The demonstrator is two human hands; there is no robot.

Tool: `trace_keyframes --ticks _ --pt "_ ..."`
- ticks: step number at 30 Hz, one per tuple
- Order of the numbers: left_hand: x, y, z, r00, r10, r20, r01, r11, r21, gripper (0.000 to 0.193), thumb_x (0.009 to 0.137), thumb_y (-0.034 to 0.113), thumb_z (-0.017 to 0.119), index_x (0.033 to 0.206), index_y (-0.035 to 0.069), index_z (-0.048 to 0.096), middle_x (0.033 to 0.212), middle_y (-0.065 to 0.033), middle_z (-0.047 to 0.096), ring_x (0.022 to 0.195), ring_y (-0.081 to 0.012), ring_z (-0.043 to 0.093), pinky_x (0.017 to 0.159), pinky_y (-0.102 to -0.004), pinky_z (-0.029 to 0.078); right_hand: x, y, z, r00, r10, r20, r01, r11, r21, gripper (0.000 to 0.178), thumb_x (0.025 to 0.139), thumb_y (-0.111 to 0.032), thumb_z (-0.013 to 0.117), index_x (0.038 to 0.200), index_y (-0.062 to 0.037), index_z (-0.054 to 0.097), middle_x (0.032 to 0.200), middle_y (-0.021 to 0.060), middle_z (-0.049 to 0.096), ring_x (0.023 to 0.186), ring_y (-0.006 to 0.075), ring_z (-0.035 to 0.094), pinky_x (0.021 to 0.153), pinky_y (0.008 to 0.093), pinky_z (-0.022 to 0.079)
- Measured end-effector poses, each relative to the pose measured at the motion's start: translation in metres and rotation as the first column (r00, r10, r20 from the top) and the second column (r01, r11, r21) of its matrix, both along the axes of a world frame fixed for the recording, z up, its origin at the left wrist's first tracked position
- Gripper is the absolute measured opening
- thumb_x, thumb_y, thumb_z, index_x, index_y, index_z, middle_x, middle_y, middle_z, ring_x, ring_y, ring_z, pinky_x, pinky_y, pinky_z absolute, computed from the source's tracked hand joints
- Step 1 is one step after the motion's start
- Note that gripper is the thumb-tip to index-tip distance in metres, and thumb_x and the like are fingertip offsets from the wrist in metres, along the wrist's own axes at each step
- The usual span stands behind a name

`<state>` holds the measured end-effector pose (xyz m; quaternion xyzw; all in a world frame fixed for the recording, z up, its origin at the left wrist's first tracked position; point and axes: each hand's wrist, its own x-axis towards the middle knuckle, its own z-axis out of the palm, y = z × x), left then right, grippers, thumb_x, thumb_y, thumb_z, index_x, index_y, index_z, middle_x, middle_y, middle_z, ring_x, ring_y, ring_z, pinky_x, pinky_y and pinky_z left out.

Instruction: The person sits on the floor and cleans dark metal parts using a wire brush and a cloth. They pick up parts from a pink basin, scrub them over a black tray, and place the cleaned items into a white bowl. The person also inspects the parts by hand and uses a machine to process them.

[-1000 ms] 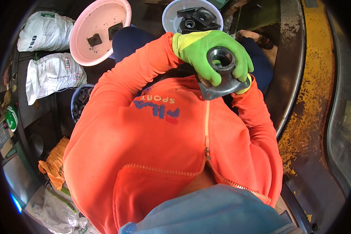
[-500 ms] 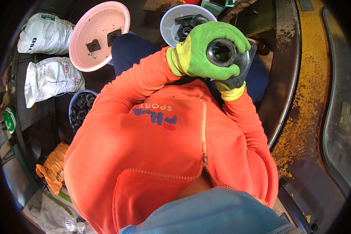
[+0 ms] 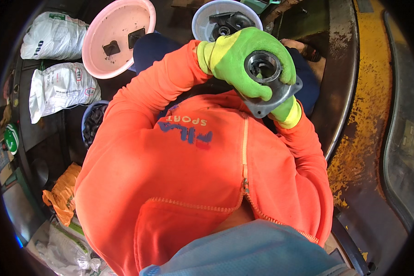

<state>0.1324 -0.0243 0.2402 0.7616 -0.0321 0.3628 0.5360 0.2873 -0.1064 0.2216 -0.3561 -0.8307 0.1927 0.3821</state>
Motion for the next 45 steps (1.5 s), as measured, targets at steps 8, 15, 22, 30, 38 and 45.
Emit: trace_keyframes --ticks 8,15,22,30,38,45 --pt "0.016 0.025 -0.006 0.807 -0.590 -0.025 0.590 0.807 0.007 0.046 0.060 0.015 0.074 0.102 0.002 0.065 0.110 -0.0116 0.064 0.111 -0.0265 0.056 0.103 -0.0420 0.034 -0.009 0.004 -0.031 0.971 -0.048 -0.236 -0.017 0.964 -0.267 0.056 0.063 -0.026 0.078 0.112 -0.0047 0.059 0.108 0.0071 0.059 0.102 0.0201 0.057 0.086 0.0338 0.047" --pt "0.001 0.011 0.003 0.925 0.366 -0.102 -0.349 0.925 0.147 0.066 0.060 0.022 0.080 0.119 0.005 0.056 0.133 -0.0127 0.050 0.121 -0.0285 0.049 0.101 -0.0396 0.039 0.002 0.032 -0.010 0.933 -0.134 -0.334 0.090 0.985 -0.145 0.043 0.080 -0.012 0.069 0.119 -0.0015 0.053 0.111 0.0089 0.060 0.101 0.0202 0.059 0.088 0.0317 0.047" --pt "0.018 -0.008 -0.014 0.789 0.578 0.209 -0.607 0.786 0.120 0.042 0.062 0.019 0.081 0.097 0.006 0.062 0.105 -0.0108 0.066 0.097 -0.0293 0.063 0.090 -0.0391 0.048 -0.013 0.034 -0.024 0.895 -0.165 -0.415 0.104 0.981 -0.167 0.053 0.071 -0.027 0.068 0.119 -0.0097 0.054 0.111 0.0069 0.058 0.104 0.0250 0.058 0.086 0.0354 0.047" --pt "0.006 -0.004 0.000 0.928 0.342 0.147 -0.360 0.925 0.122 0.041 0.064 0.015 0.079 0.100 0.005 0.062 0.104 -0.0099 0.068 0.100 -0.0266 0.063 0.094 -0.0395 0.047 0.004 0.023 0.002 0.990 -0.090 -0.108 0.085 0.995 -0.053 0.063 0.055 -0.028 0.082 0.110 -0.0081 0.059 0.102 0.0065 0.062 0.096 0.0250 0.060 0.080 0.0360 0.049" --pt "-0.005 0.005 0.002 0.999 0.028 -0.015 -0.027 0.993 0.111 0.038 0.061 0.015 0.078 0.096 0.005 0.065 0.101 -0.0104 0.068 0.100 -0.0267 0.063 0.089 -0.0363 0.050 0.005 0.009 0.002 0.988 0.142 0.061 -0.139 0.989 -0.044 0.055 0.067 -0.034 0.082 0.110 -0.0070 0.061 0.108 0.0066 0.062 0.099 0.0224 0.059 0.082 0.0354 0.049" --pt "0.008 0.010 -0.007 0.871 -0.489 -0.057 0.489 0.872 -0.004 0.047 0.057 0.018 0.079 0.101 0.005 0.066 0.104 -0.0096 0.068 0.105 -0.0256 0.060 0.100 -0.0377 0.038 0.003 -0.005 -0.019 0.992 0.103 0.076 -0.097 0.992 -0.075 0.047 0.070 -0.029 0.079 0.109 -0.0083 0.062 0.109 0.0060 0.062 0.101 0.0225 0.059 0.082 0.0358 0.049"
